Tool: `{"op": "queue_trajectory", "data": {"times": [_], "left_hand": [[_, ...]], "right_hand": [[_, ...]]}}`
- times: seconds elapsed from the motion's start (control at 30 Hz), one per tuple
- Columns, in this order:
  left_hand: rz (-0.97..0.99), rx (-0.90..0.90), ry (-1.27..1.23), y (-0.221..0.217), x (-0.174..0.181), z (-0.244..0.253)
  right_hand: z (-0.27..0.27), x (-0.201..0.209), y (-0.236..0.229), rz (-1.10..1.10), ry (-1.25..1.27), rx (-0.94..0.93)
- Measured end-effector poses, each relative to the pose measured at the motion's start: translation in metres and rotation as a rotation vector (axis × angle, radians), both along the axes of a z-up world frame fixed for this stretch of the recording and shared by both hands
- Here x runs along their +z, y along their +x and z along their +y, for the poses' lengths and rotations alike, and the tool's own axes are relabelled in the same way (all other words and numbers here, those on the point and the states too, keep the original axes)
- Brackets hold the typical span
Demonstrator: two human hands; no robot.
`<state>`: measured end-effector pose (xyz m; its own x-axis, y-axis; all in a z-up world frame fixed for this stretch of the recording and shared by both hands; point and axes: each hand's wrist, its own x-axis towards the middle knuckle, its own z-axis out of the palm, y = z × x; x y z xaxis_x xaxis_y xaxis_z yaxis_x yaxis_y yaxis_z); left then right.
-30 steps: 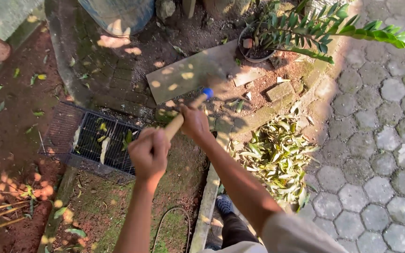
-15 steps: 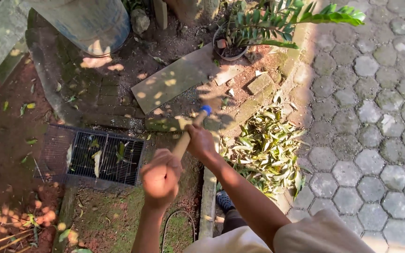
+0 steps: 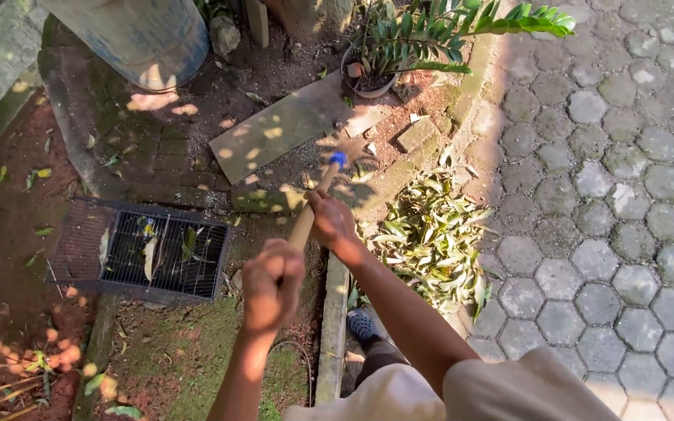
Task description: Sweeping dry leaves on a paved outdoor area using a broom to clear the path.
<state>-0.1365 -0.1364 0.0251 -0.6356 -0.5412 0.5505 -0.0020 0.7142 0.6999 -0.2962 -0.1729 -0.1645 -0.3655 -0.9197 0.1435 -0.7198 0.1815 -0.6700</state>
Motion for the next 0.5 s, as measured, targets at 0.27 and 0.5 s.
{"op": "queue_trajectory", "data": {"times": [0.27, 0.5], "left_hand": [[0.206, 0.053, 0.064, 0.045, 0.056, 0.027], [0.123, 0.127, 0.029, 0.047, 0.034, 0.016]], "right_hand": [[0.063, 0.057, 0.031, 0.134, 0.063, 0.025], [0.022, 0.084, 0.046, 0.072, 0.048, 0.034]]}}
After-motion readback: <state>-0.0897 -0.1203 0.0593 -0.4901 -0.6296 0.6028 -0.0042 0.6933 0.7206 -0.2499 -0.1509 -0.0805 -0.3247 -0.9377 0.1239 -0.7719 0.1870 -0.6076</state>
